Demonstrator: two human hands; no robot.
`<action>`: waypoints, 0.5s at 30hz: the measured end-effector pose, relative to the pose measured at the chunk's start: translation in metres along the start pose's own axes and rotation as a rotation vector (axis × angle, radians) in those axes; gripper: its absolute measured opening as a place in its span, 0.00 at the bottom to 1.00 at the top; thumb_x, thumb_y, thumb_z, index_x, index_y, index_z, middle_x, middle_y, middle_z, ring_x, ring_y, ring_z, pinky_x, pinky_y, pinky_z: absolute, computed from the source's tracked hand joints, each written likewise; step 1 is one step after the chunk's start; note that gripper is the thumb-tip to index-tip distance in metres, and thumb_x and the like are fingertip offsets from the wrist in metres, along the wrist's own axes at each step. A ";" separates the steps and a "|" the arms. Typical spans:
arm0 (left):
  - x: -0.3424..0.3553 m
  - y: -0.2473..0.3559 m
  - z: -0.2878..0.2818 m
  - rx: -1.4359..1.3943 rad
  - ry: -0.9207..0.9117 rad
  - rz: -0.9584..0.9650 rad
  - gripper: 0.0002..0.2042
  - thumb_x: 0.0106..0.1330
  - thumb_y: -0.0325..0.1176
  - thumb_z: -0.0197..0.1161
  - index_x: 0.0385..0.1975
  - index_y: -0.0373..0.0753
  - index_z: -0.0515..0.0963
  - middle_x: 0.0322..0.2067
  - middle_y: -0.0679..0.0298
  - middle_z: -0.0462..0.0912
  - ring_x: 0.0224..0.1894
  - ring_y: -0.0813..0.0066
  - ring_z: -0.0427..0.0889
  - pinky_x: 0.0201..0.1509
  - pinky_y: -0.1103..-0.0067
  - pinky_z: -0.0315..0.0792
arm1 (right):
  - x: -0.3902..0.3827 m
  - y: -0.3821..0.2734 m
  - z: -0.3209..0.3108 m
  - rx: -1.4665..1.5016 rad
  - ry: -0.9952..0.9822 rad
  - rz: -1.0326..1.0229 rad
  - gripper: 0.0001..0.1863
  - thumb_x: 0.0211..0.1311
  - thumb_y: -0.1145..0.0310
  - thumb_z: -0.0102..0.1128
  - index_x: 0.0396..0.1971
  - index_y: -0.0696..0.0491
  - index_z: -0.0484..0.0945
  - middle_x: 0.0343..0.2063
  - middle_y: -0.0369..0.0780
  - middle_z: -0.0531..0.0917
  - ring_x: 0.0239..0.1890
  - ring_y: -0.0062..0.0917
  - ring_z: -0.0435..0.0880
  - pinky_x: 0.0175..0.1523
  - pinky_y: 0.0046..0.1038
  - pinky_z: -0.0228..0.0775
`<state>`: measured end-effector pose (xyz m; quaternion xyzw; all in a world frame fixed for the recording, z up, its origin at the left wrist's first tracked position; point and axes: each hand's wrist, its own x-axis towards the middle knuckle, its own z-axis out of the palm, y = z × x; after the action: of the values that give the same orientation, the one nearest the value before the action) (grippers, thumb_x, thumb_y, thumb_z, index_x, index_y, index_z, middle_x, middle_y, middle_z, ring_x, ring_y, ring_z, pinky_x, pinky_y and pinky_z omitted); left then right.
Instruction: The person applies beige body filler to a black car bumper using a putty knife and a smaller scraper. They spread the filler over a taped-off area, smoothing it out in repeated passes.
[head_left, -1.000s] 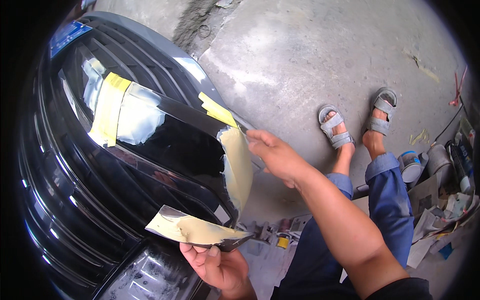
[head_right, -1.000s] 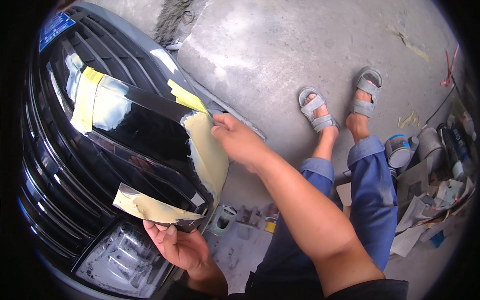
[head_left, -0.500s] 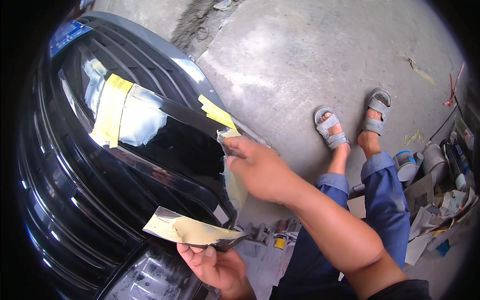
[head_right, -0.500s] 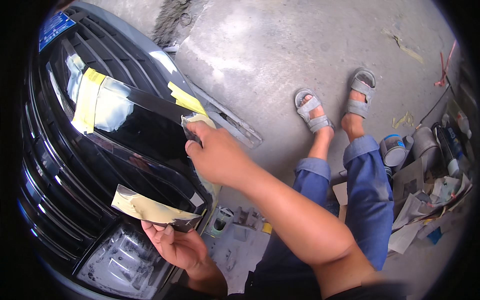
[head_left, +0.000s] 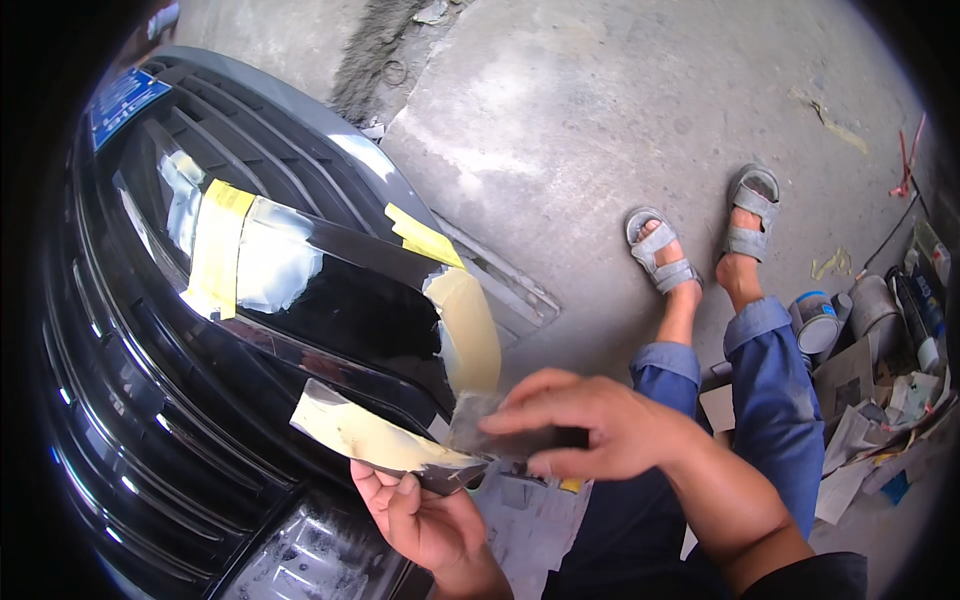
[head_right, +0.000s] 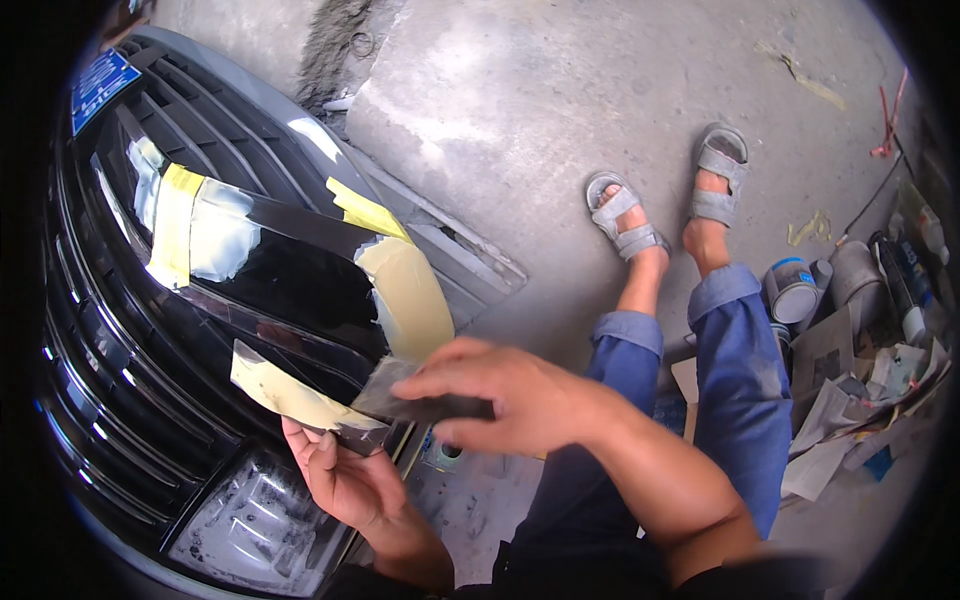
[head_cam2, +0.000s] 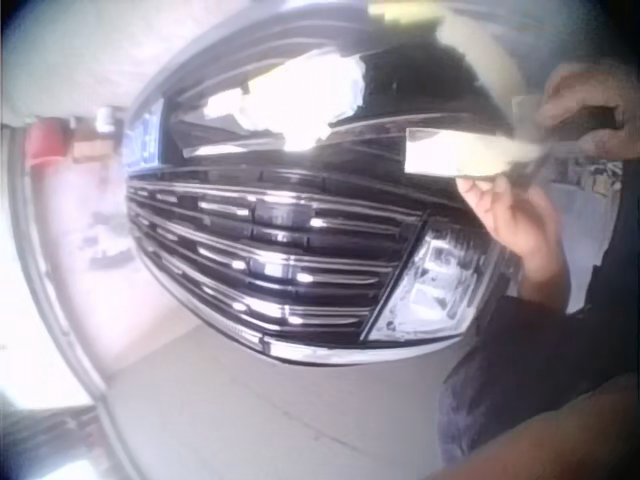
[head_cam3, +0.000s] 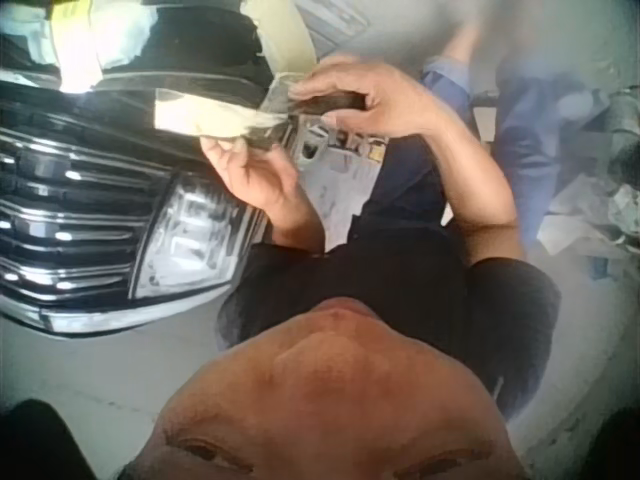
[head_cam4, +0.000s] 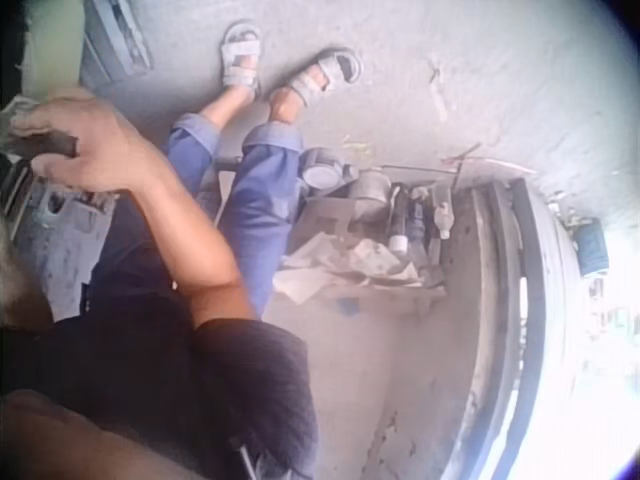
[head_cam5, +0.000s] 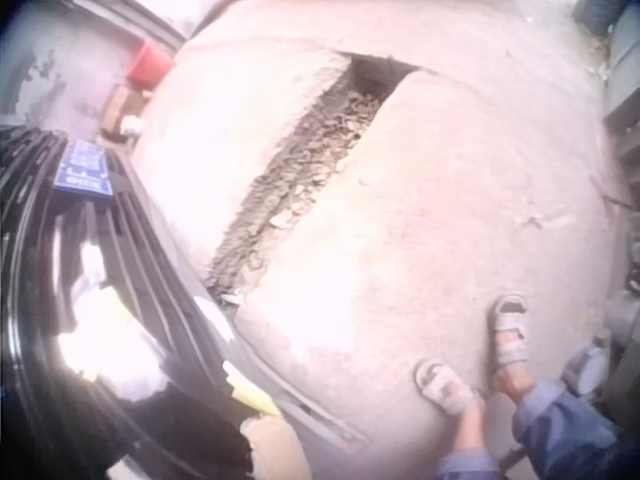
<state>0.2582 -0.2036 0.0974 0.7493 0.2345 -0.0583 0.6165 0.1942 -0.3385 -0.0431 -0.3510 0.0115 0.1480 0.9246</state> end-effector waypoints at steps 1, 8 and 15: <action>0.001 0.002 -0.001 -0.001 -0.037 -0.004 0.33 0.53 0.18 0.50 0.63 0.28 0.52 0.55 0.48 0.70 0.58 0.60 0.72 0.64 0.65 0.64 | 0.004 0.011 -0.004 -0.096 0.069 0.021 0.24 0.56 0.70 0.61 0.55 0.52 0.74 0.47 0.44 0.79 0.52 0.35 0.75 0.57 0.31 0.66; -0.004 -0.004 0.000 0.042 -0.007 0.104 0.33 0.54 0.18 0.49 0.64 0.29 0.50 0.56 0.48 0.69 0.59 0.61 0.70 0.65 0.66 0.63 | 0.070 0.065 -0.024 0.022 0.448 0.310 0.24 0.61 0.67 0.50 0.58 0.57 0.68 0.49 0.49 0.78 0.51 0.38 0.77 0.56 0.32 0.67; -0.003 -0.004 -0.005 0.046 0.006 0.086 0.34 0.54 0.18 0.49 0.64 0.28 0.49 0.56 0.48 0.69 0.58 0.61 0.71 0.65 0.67 0.65 | 0.090 0.052 -0.010 0.092 0.386 0.346 0.23 0.61 0.67 0.49 0.56 0.57 0.69 0.48 0.52 0.78 0.52 0.42 0.76 0.56 0.33 0.66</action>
<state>0.2531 -0.1991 0.0966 0.7728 0.2025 -0.0346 0.6004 0.2667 -0.2836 -0.0955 -0.3231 0.2544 0.2334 0.8811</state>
